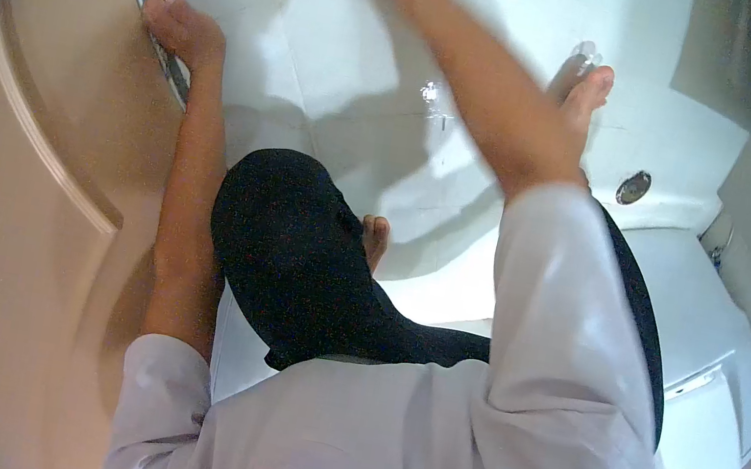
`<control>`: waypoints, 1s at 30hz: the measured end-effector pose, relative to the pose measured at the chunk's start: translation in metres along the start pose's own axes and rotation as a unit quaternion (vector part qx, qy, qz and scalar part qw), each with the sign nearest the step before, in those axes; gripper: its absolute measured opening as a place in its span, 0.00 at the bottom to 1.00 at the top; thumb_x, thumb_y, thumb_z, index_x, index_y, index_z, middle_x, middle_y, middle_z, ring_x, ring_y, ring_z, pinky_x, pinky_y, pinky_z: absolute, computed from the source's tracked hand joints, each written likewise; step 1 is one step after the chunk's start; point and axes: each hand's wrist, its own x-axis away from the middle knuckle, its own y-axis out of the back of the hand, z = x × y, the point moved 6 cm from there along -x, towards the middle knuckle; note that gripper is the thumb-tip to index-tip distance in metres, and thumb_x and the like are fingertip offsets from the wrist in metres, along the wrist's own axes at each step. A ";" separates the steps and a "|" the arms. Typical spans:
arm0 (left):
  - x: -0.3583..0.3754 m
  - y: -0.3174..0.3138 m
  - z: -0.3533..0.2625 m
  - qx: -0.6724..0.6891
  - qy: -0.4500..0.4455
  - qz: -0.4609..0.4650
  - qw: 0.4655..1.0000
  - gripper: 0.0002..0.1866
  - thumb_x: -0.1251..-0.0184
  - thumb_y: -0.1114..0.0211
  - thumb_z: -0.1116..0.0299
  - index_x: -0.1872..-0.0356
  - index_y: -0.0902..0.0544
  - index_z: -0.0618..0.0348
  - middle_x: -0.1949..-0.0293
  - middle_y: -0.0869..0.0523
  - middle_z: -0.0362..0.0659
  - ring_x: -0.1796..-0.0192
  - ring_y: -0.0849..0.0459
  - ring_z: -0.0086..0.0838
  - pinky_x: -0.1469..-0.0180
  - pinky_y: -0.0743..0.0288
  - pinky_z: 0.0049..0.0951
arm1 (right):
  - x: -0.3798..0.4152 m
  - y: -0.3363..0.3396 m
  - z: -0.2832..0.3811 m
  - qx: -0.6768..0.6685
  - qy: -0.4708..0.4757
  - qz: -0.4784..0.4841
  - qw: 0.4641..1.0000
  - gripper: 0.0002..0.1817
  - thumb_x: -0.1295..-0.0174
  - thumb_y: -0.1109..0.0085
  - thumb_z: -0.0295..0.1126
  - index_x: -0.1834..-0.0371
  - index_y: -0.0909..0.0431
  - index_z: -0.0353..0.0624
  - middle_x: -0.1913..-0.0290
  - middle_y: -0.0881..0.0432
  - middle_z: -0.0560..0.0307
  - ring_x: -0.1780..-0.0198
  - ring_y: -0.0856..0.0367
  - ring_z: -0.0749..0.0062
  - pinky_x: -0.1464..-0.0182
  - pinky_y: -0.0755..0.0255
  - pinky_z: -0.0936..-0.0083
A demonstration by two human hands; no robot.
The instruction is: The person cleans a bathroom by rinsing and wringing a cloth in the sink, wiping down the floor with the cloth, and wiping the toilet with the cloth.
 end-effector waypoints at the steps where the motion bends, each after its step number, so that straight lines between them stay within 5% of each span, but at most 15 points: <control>1: 0.000 -0.002 -0.002 -0.027 -0.010 -0.004 1.000 0.18 0.18 0.53 0.63 0.47 0.19 0.67 0.50 0.18 0.55 0.45 0.24 0.52 0.37 0.34 0.49 | 0.059 -0.014 0.018 -0.023 -0.015 0.066 0.997 0.38 0.32 0.41 0.59 0.19 0.35 0.66 0.18 0.37 0.52 0.22 0.32 0.53 0.22 0.40 0.46; 2: 0.000 -0.001 -0.010 -0.040 -0.024 0.005 0.999 0.17 0.19 0.51 0.64 0.47 0.21 0.66 0.48 0.19 0.55 0.44 0.25 0.53 0.37 0.34 0.50 | 0.121 -0.022 0.033 0.040 0.063 -0.047 0.996 0.38 0.32 0.42 0.60 0.19 0.36 0.69 0.17 0.38 0.54 0.18 0.39 0.57 0.21 0.45 0.41; 5: -0.008 -0.002 -0.037 -0.104 -0.041 0.028 0.993 0.14 0.20 0.48 0.66 0.45 0.22 0.65 0.47 0.21 0.55 0.42 0.26 0.53 0.37 0.34 0.51 | 0.284 -0.054 0.062 0.014 0.008 0.212 0.977 0.44 0.32 0.42 0.61 0.14 0.48 0.76 0.12 0.51 0.62 0.14 0.50 0.60 0.17 0.53 0.41; 7: -0.010 -0.001 -0.045 -0.108 -0.054 0.027 0.992 0.13 0.21 0.47 0.67 0.45 0.23 0.64 0.46 0.21 0.55 0.41 0.26 0.53 0.37 0.34 0.51 | 0.341 -0.078 0.062 -0.026 0.035 0.218 0.975 0.46 0.34 0.40 0.62 0.14 0.51 0.77 0.12 0.52 0.64 0.13 0.51 0.60 0.17 0.51 0.41; 10: -0.009 0.000 -0.038 -0.113 -0.048 0.037 0.992 0.13 0.22 0.44 0.69 0.44 0.24 0.63 0.45 0.21 0.55 0.40 0.26 0.52 0.36 0.34 0.51 | 0.267 -0.050 0.063 0.030 0.052 0.238 0.969 0.47 0.36 0.41 0.64 0.14 0.50 0.77 0.12 0.52 0.63 0.14 0.49 0.60 0.19 0.47 0.41; 13: -0.008 0.000 -0.037 -0.114 -0.035 0.038 0.992 0.13 0.24 0.42 0.70 0.44 0.24 0.63 0.44 0.21 0.55 0.39 0.25 0.52 0.35 0.34 0.51 | 0.118 -0.013 0.046 0.013 0.084 0.023 0.996 0.45 0.37 0.43 0.68 0.16 0.42 0.73 0.13 0.47 0.59 0.16 0.44 0.58 0.23 0.43 0.39; 15: -0.010 0.000 -0.037 -0.112 -0.024 0.053 0.992 0.13 0.25 0.42 0.70 0.45 0.23 0.64 0.44 0.21 0.55 0.39 0.26 0.52 0.34 0.35 0.51 | 0.011 -0.002 0.024 0.073 0.086 -0.076 0.991 0.41 0.31 0.51 0.68 0.16 0.40 0.69 0.13 0.48 0.54 0.15 0.48 0.53 0.19 0.53 0.39; 17: -0.010 -0.002 -0.037 -0.105 -0.027 0.049 0.993 0.13 0.25 0.42 0.69 0.45 0.23 0.65 0.44 0.21 0.55 0.39 0.26 0.53 0.34 0.35 0.51 | -0.059 0.025 -0.013 0.074 -0.015 -0.146 0.986 0.42 0.33 0.47 0.65 0.18 0.37 0.63 0.14 0.45 0.52 0.15 0.49 0.54 0.19 0.55 0.39; 19: -0.009 0.004 -0.035 -0.103 -0.030 0.055 0.993 0.13 0.25 0.42 0.69 0.45 0.23 0.65 0.43 0.22 0.56 0.39 0.26 0.53 0.34 0.35 0.51 | -0.042 0.077 -0.041 0.036 -0.232 -0.093 0.968 0.41 0.25 0.59 0.63 0.15 0.44 0.52 0.14 0.48 0.48 0.14 0.51 0.54 0.15 0.59 0.50; 21: -0.012 -0.001 -0.041 -0.112 -0.010 0.078 0.991 0.14 0.25 0.42 0.68 0.44 0.24 0.66 0.42 0.23 0.57 0.38 0.28 0.54 0.34 0.36 0.52 | 0.030 0.056 -0.096 0.025 -0.244 -0.275 0.930 0.41 0.30 0.51 0.65 0.17 0.38 0.64 0.15 0.46 0.46 0.15 0.50 0.49 0.18 0.59 0.40; 24: -0.011 -0.003 -0.036 -0.130 -0.002 0.077 0.988 0.15 0.25 0.42 0.68 0.44 0.24 0.67 0.41 0.24 0.58 0.38 0.29 0.55 0.34 0.37 0.52 | 0.200 0.056 -0.144 0.095 -0.376 -0.344 0.855 0.41 0.28 0.47 0.57 0.18 0.37 0.46 0.17 0.40 0.40 0.16 0.47 0.44 0.17 0.57 0.46; 27: -0.012 -0.002 -0.037 -0.140 0.029 0.092 0.985 0.16 0.24 0.43 0.67 0.43 0.24 0.67 0.41 0.24 0.59 0.38 0.29 0.56 0.33 0.37 0.53 | 0.342 0.041 -0.129 0.093 -0.602 -0.306 0.732 0.40 0.24 0.50 0.52 0.17 0.42 0.38 0.19 0.41 0.32 0.17 0.47 0.41 0.17 0.55 0.47; 29: -0.013 -0.003 -0.037 -0.137 0.024 0.086 0.986 0.16 0.23 0.44 0.66 0.43 0.24 0.67 0.41 0.24 0.59 0.38 0.29 0.56 0.33 0.37 0.53 | 0.347 0.012 -0.088 0.033 -0.521 -0.376 0.765 0.41 0.25 0.48 0.49 0.17 0.44 0.34 0.19 0.42 0.29 0.17 0.48 0.37 0.17 0.57 0.46; 30: -0.012 -0.003 -0.034 -0.139 0.015 0.082 0.987 0.16 0.23 0.43 0.66 0.43 0.24 0.67 0.42 0.24 0.58 0.38 0.29 0.56 0.34 0.37 0.53 | 0.323 0.003 -0.057 0.074 -0.507 -0.264 0.817 0.40 0.27 0.46 0.46 0.18 0.44 0.32 0.19 0.43 0.29 0.17 0.47 0.35 0.18 0.56 0.45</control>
